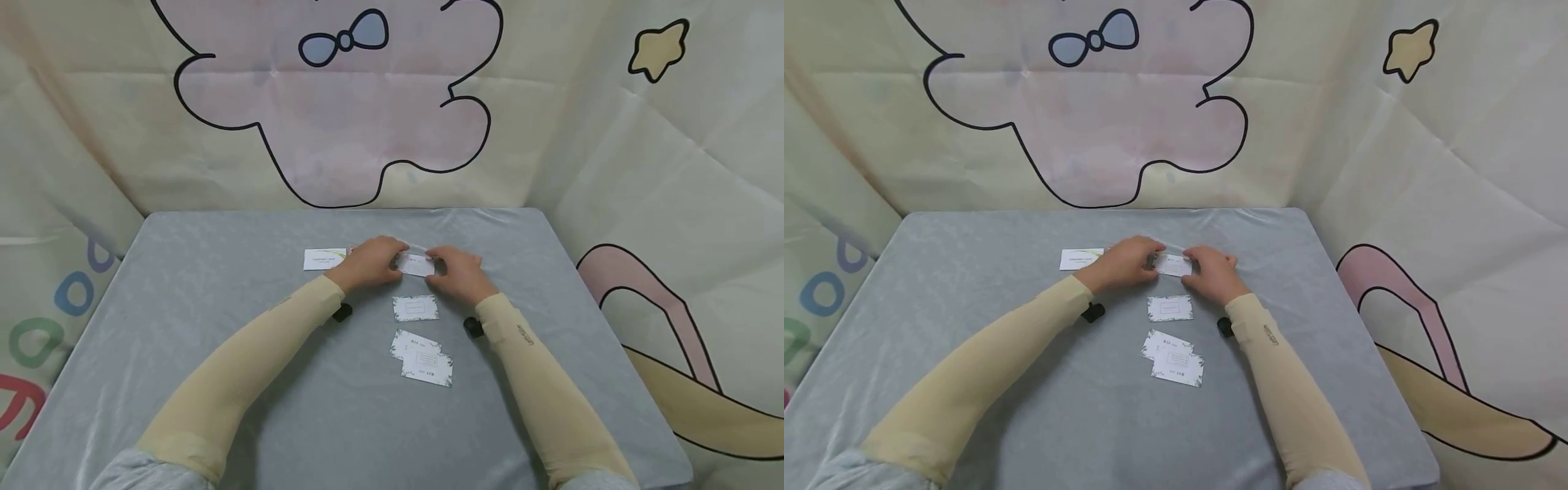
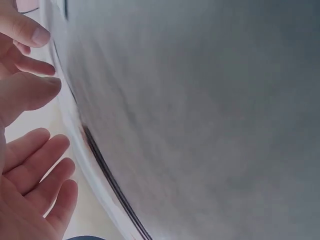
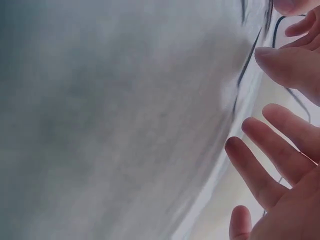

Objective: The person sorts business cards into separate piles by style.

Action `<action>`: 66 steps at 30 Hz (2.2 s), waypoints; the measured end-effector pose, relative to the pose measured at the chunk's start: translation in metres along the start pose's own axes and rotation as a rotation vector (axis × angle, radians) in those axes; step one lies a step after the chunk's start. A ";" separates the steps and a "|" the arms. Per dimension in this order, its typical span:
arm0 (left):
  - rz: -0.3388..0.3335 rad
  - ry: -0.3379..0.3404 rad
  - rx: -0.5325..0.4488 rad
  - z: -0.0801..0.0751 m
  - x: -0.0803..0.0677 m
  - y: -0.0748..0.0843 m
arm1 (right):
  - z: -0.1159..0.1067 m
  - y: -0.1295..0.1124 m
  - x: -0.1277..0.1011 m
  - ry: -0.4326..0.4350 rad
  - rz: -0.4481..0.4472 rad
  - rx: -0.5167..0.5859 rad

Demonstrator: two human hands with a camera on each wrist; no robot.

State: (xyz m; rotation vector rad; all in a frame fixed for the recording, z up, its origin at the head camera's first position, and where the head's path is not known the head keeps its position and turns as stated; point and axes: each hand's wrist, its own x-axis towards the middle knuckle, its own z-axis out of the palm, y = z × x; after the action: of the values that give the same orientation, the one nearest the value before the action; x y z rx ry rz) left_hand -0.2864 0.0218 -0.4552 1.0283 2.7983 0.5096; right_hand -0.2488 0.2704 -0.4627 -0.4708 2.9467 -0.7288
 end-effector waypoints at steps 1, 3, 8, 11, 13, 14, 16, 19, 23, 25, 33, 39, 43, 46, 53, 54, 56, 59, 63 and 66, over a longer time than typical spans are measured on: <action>0.011 0.008 -0.003 0.000 -0.003 0.001 | -0.001 -0.002 -0.003 0.006 -0.007 0.002; 0.028 0.013 -0.015 0.002 -0.010 0.005 | -0.001 -0.005 -0.012 0.010 -0.026 -0.003; 0.048 -0.042 -0.048 0.007 -0.035 0.019 | 0.001 -0.013 -0.039 -0.012 -0.059 -0.023; 0.070 -0.070 -0.041 0.008 -0.048 0.031 | 0.003 -0.018 -0.056 -0.021 -0.077 -0.004; 0.086 -0.075 -0.020 0.008 -0.054 0.039 | 0.005 -0.020 -0.065 -0.019 -0.096 0.007; 0.090 -0.074 -0.005 0.008 -0.056 0.042 | 0.006 -0.021 -0.069 -0.016 -0.107 0.012; 0.089 -0.069 0.020 0.008 -0.059 0.047 | 0.008 -0.022 -0.073 -0.010 -0.125 0.016; 0.071 -0.067 0.037 0.010 -0.062 0.052 | 0.011 -0.022 -0.077 -0.004 -0.140 0.012; 0.044 -0.071 0.027 0.013 -0.064 0.055 | 0.014 -0.022 -0.080 -0.009 -0.130 0.013; 0.039 -0.070 0.022 0.013 -0.065 0.056 | 0.015 -0.022 -0.080 -0.010 -0.124 0.012; 0.016 -0.078 0.010 0.014 -0.065 0.057 | 0.015 -0.023 -0.079 -0.018 -0.113 0.013; 0.017 -0.069 0.007 0.017 -0.064 0.055 | 0.013 -0.025 -0.079 -0.028 -0.104 0.021; 0.037 -0.058 0.003 0.017 -0.064 0.052 | 0.013 -0.025 -0.079 -0.033 -0.100 0.024; 0.060 -0.035 0.009 0.014 -0.063 0.050 | 0.013 -0.025 -0.079 -0.025 -0.107 0.012; 0.064 -0.001 0.030 0.002 -0.046 0.039 | 0.007 -0.024 -0.063 0.027 -0.105 -0.042; 0.055 -0.006 0.027 0.000 -0.042 0.038 | 0.005 -0.023 -0.058 0.029 -0.097 -0.046; 0.038 -0.015 0.023 -0.002 -0.032 0.034 | 0.003 -0.019 -0.048 0.024 -0.075 -0.056; 0.014 -0.023 0.018 -0.003 -0.017 0.029 | 0.001 -0.011 -0.033 0.017 -0.038 -0.049; 0.001 -0.028 0.023 -0.001 -0.002 0.023 | 0.001 -0.004 -0.020 0.022 -0.005 -0.031; 0.005 -0.036 0.033 -0.001 0.007 0.020 | 0.001 -0.001 -0.013 0.029 -0.002 -0.019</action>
State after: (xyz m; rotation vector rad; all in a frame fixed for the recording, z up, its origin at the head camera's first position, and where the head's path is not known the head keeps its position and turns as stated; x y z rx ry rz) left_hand -0.2799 0.0400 -0.4473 1.0412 2.7826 0.4421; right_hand -0.2362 0.2730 -0.4634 -0.4682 2.9829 -0.7142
